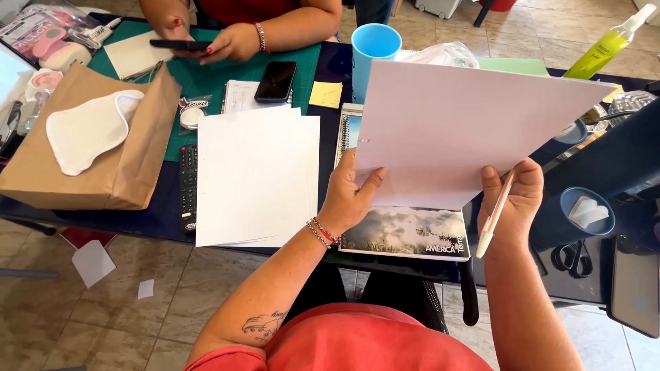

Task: Aligning paper sheets on a manual cutter and marking them with a pencil

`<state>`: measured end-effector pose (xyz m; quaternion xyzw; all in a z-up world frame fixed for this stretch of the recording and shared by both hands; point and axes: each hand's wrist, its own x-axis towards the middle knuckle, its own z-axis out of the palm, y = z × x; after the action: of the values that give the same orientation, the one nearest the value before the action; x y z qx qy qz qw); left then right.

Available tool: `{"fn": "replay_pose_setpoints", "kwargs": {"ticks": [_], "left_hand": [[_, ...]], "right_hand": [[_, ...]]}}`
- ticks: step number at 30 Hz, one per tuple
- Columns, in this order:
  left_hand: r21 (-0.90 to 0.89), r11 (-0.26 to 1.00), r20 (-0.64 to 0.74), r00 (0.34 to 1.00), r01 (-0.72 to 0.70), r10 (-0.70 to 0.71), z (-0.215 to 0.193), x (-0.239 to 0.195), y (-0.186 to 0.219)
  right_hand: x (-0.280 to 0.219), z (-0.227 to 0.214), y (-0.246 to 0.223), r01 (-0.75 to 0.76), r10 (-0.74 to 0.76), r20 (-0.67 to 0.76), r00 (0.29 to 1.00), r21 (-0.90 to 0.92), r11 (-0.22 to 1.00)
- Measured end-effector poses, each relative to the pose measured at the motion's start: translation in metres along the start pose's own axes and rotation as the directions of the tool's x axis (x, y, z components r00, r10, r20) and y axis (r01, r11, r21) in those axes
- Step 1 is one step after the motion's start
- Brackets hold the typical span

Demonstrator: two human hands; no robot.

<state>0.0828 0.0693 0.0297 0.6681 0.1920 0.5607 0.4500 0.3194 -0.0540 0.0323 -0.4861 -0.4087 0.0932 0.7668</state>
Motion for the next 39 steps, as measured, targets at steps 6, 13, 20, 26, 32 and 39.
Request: {"fn": "replay_pose_setpoints", "kwargs": {"ticks": [6,13,20,26,32,39], "left_hand": [[-0.006,0.969,0.211,0.947,0.248,-0.242,-0.018,-0.022,-0.008],[0.043,0.973,0.214,0.949,0.227,-0.231,-0.013,-0.027,-0.011],[0.047,0.979,0.183,0.962,0.197,-0.202,-0.01,-0.026,-0.014],[0.069,0.98,0.187,0.962,0.187,-0.197,-0.01,-0.028,-0.02],[0.017,0.975,0.204,0.954,0.222,-0.22,-0.009,-0.03,-0.006],[-0.091,0.947,0.236,0.931,0.307,-0.279,-0.004,-0.036,0.003]], "right_hand": [[0.0,-0.005,0.004,-0.104,0.103,0.016,0.995,0.113,0.988],[-0.001,0.0,0.001,-0.062,0.059,0.038,0.998,0.081,0.995],[0.0,-0.001,0.003,-0.036,0.03,0.074,0.997,0.075,0.997],[0.0,0.007,-0.011,-0.067,0.061,0.097,0.993,0.07,0.995],[-0.001,0.003,-0.019,0.006,-0.012,0.093,0.996,0.064,0.998],[-0.004,0.001,-0.034,0.083,-0.07,0.082,0.994,-0.165,0.983]]}}
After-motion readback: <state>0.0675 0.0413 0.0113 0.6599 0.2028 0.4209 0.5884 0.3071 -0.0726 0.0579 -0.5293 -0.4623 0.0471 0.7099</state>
